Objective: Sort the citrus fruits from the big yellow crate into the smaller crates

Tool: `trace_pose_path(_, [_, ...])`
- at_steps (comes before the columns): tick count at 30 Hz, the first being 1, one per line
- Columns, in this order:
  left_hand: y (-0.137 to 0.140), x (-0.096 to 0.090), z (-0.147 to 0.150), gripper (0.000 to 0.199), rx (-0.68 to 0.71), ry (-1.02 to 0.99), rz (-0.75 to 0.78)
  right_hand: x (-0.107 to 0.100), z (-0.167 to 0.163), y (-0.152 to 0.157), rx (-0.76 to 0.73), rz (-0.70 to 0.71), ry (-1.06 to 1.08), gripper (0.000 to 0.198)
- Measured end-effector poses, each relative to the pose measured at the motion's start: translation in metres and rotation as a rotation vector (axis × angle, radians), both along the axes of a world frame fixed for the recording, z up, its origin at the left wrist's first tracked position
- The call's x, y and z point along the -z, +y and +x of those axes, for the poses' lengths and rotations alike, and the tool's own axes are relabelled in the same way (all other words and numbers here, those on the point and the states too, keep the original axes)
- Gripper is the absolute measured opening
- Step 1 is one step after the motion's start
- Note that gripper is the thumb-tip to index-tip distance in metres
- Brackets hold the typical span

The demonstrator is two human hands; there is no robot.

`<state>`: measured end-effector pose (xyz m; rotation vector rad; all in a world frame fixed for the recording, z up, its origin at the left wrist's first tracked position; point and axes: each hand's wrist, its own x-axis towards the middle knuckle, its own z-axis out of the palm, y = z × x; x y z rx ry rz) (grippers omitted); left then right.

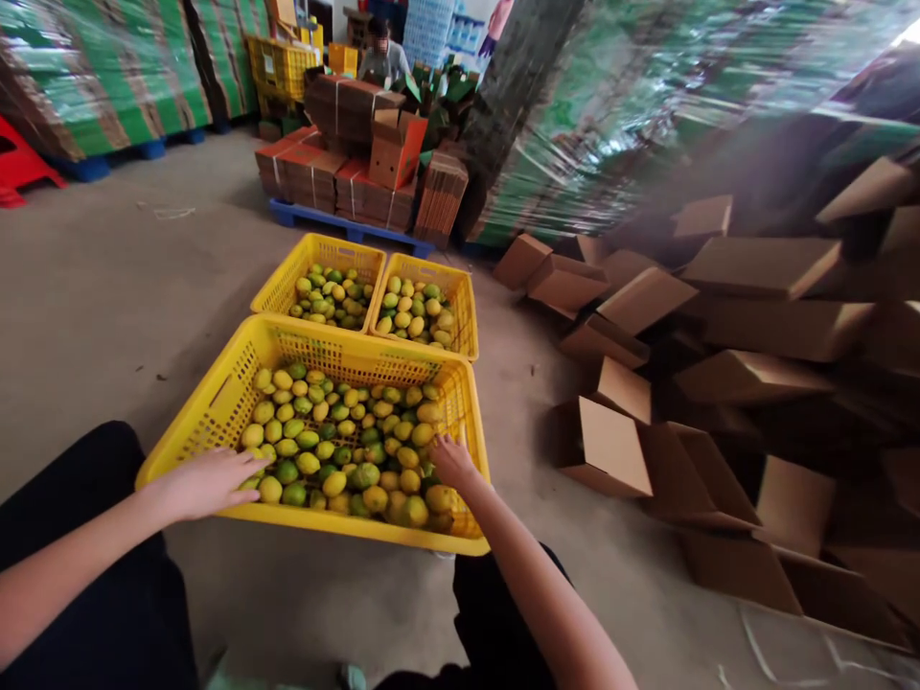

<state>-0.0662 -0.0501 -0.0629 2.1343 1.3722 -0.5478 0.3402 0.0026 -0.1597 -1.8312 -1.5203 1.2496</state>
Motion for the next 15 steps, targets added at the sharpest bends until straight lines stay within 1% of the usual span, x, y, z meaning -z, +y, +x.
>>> trace_pose_path(4, [-0.002,0.003,-0.008,0.054,-0.057,-0.035,-0.027,0.033,0.000,0.054,0.082,0.055,0.100,0.021])
trace_pose_path(6, [0.000,0.003,-0.010,0.053,-0.083,-0.031,-0.036,0.046,-0.005,0.073,0.124,0.077,0.178,0.019])
trace_pose_path(8, [0.004,0.005,-0.009,0.053,-0.102,0.026,-0.043,0.055,-0.008,0.086,0.152,0.094,0.265,0.023])
trace_pose_path(10, [0.008,0.009,-0.007,0.055,-0.104,0.112,-0.055,0.058,-0.011,0.094,0.161,0.107,0.348,0.028])
trace_pose_path(12, [0.010,0.017,-0.006,0.057,-0.098,0.143,-0.071,0.056,-0.013,0.101,0.151,0.108,0.418,0.032])
trace_pose_path(15, [0.011,0.034,-0.010,0.056,-0.115,0.069,-0.066,0.048,-0.017,0.110,0.121,0.074,0.503,0.037])
